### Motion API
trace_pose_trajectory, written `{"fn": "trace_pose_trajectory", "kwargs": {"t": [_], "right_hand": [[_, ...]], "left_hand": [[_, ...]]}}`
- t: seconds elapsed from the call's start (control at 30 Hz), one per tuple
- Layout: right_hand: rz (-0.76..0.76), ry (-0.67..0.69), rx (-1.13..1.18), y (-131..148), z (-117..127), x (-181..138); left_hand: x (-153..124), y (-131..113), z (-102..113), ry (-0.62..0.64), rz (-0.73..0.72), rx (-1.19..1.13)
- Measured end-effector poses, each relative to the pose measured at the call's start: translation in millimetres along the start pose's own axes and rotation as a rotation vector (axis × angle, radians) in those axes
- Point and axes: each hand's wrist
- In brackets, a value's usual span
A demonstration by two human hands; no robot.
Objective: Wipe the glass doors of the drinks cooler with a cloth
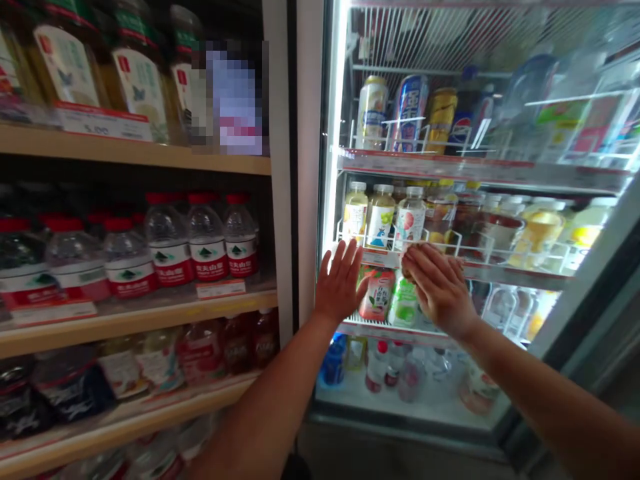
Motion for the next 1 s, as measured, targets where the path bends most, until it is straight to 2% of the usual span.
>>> {"fn": "trace_pose_trajectory", "kwargs": {"t": [0.07, 0.17, 0.23, 0.3, 0.4, 0.5, 0.57, 0.67, 0.8, 1.0], "right_hand": [[-0.071, -0.017, 0.139, 10.0, 4.6, 11.0], [-0.271, -0.024, 0.334, 22.2, 15.8, 32.5], [-0.418, -0.074, 0.333, 21.7, 21.0, 45.2], [-0.483, -0.134, 0.276, 12.9, 21.1, 51.9], [-0.368, -0.151, 0.192, -6.4, 12.9, 46.5], [-0.185, -0.147, 0.069, -19.3, 2.7, 26.8], [-0.118, -0.129, -0.002, -21.1, -1.9, 12.7], [-0.082, -0.073, -0.042, -18.2, -3.6, 0.8], [-0.056, -0.009, -0.058, -17.4, -0.5, 3.0], [-0.043, -0.026, -0.035, -14.0, -1.8, -0.5]], "left_hand": [[-1.2, 0.1, -0.3, 0.011, 0.002, -0.003], [-2.2, 0.2, -0.1, 0.022, 0.004, -0.008], [-2.2, 0.3, 0.3, 0.025, 0.007, -0.011], [-2.0, 0.4, 0.5, 0.019, 0.004, -0.012], [-1.8, 0.6, 0.3, 0.015, -0.001, -0.014], [-1.8, 0.3, 0.3, 0.026, 0.004, -0.011], [-1.7, -0.1, 0.4, 0.023, 0.005, -0.003], [-1.5, -0.4, 0.4, 0.007, 0.002, 0.004], [-1.4, -0.1, 0.3, -0.006, -0.010, 0.002], [-2.6, -0.1, 0.5, 0.022, 0.008, -0.009]]}}
Point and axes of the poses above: each hand's wrist, its own x-axis towards the middle knuckle, its own z-axis out of the back of the hand, y = z × x, and after that the axes turned 11 degrees about -y, right-handed
